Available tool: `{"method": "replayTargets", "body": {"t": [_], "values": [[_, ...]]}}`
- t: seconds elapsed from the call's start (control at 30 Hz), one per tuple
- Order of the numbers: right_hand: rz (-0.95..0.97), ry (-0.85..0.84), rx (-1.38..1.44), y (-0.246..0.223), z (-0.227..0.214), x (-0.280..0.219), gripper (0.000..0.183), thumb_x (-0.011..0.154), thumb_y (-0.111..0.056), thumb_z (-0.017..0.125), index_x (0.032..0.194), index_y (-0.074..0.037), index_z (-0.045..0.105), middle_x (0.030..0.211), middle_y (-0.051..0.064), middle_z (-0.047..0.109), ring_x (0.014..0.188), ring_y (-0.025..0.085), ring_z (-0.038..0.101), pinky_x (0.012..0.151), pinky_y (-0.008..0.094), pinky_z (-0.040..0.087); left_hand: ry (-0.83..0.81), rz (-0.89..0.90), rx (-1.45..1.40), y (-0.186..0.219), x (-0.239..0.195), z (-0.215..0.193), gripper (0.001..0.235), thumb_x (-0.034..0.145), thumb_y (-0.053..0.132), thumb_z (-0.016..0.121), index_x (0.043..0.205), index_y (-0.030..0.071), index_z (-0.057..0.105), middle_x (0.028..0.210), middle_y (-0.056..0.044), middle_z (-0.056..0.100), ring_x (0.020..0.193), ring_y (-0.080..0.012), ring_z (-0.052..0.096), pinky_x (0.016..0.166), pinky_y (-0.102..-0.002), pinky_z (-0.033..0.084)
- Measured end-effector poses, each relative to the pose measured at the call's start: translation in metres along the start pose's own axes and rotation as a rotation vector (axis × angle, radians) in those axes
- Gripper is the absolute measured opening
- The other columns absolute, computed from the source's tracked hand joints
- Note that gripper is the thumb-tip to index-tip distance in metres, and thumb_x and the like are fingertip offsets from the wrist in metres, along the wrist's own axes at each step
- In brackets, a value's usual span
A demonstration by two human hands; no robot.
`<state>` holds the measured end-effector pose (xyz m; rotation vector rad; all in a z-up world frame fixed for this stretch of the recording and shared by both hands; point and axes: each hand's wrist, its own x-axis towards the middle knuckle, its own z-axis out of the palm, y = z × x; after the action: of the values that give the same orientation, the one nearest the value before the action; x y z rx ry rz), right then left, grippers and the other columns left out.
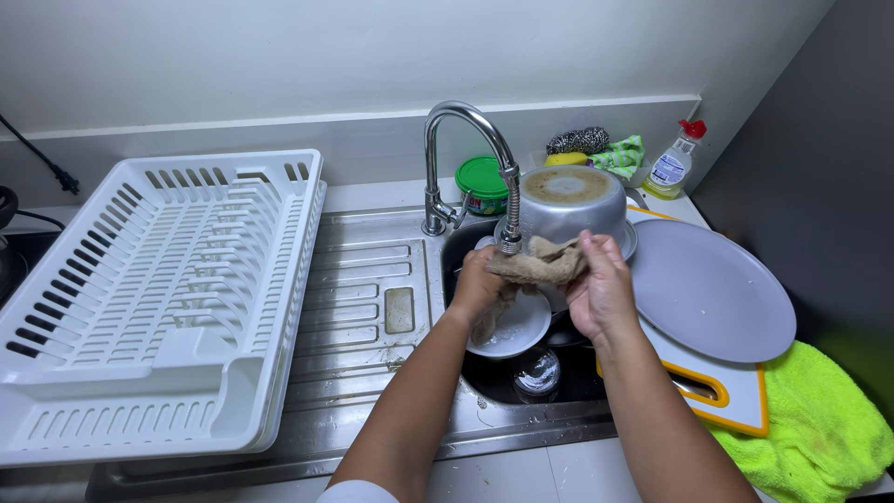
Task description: The person opens a package of noodles and places them in a bowl. They retrieve a plate from a drawer and rinse the noodles under running water. The person then stirs a pot on the stove, moves a rice cooker, and washes a cloth in the sink.
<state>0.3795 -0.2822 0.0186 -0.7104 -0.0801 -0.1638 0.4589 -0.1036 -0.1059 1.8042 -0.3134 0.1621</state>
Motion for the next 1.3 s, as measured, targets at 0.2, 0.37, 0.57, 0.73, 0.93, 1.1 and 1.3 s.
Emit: {"method": "replayTargets", "body": {"t": [0.2, 0.37, 0.57, 0.73, 0.93, 1.1, 1.3], "values": [[0.633, 0.059, -0.583, 0.070, -0.037, 0.011, 0.048, 0.094, -0.011, 0.057, 0.138, -0.025, 0.046, 0.125, 0.005, 0.062, 0.111, 0.022, 0.063, 0.098, 0.053, 0.052, 0.325, -0.279, -0.363, 0.028, 0.002, -0.019, 0.049, 0.070, -0.004, 0.065, 0.117, 0.005, 0.057, 0.111, -0.014, 0.060, 0.091, -0.0224, 0.065, 0.079, -0.037, 0.059], [0.877, 0.187, -0.136, 0.110, -0.030, 0.036, 0.051, 0.099, -0.041, 0.047, 0.142, -0.013, 0.054, 0.132, 0.014, 0.058, 0.117, 0.032, 0.057, 0.097, 0.069, 0.040, -0.070, -0.295, -0.690, 0.032, -0.009, -0.030, 0.038, 0.075, -0.015, 0.064, 0.103, 0.006, 0.051, 0.099, -0.005, 0.054, 0.079, -0.0188, 0.060, 0.062, -0.030, 0.054], [0.873, 0.089, 0.059, 0.163, -0.073, 0.072, 0.039, 0.106, -0.044, 0.056, 0.117, -0.007, 0.064, 0.113, 0.014, 0.070, 0.103, 0.034, 0.067, 0.092, 0.057, 0.056, -0.080, -0.257, -1.120, 0.017, -0.033, -0.055, 0.035, 0.075, -0.012, 0.061, 0.104, 0.007, 0.057, 0.106, -0.007, 0.060, 0.092, -0.0180, 0.063, 0.076, -0.029, 0.055], [0.712, 0.202, 0.150, 0.156, -0.058, 0.064, 0.032, 0.096, -0.031, 0.057, 0.112, -0.006, 0.069, 0.108, 0.012, 0.075, 0.093, 0.029, 0.074, 0.081, 0.047, 0.061, 0.051, -0.205, -0.832, 0.088, -0.062, -0.040, 0.056, 0.077, 0.003, 0.073, 0.128, 0.015, 0.054, 0.121, -0.002, 0.061, 0.111, -0.0120, 0.061, 0.096, -0.026, 0.050], [0.575, 0.269, 0.054, 0.127, -0.033, 0.040, 0.021, 0.100, -0.031, 0.061, 0.097, -0.010, 0.066, 0.090, 0.007, 0.072, 0.078, 0.024, 0.072, 0.072, 0.041, 0.061, 0.138, -0.278, -0.876, 0.046, -0.043, 0.018, 0.050, 0.092, 0.033, 0.075, 0.130, 0.006, 0.056, 0.116, -0.008, 0.067, 0.104, -0.0170, 0.065, 0.091, -0.032, 0.054], [0.383, 0.303, -0.194, 0.110, -0.039, 0.026, 0.018, 0.099, -0.024, 0.061, 0.103, -0.008, 0.069, 0.092, 0.006, 0.072, 0.081, 0.020, 0.071, 0.072, 0.036, 0.060, 0.209, -0.631, -1.149, 0.037, -0.010, 0.022, 0.047, 0.099, 0.042, 0.067, 0.117, -0.001, 0.063, 0.100, -0.011, 0.071, 0.084, -0.0230, 0.071, 0.077, -0.039, 0.058], [0.462, 0.119, -0.592, 0.075, -0.005, 0.006, 0.031, 0.096, -0.026, 0.059, 0.124, -0.015, 0.054, 0.110, 0.008, 0.068, 0.097, 0.022, 0.069, 0.079, 0.046, 0.060, 0.176, -0.464, -0.643, 0.005, 0.017, 0.016, 0.019, 0.098, 0.022, 0.061, 0.106, 0.005, 0.064, 0.097, -0.010, 0.070, 0.083, -0.0226, 0.068, 0.075, -0.038, 0.057]]}}
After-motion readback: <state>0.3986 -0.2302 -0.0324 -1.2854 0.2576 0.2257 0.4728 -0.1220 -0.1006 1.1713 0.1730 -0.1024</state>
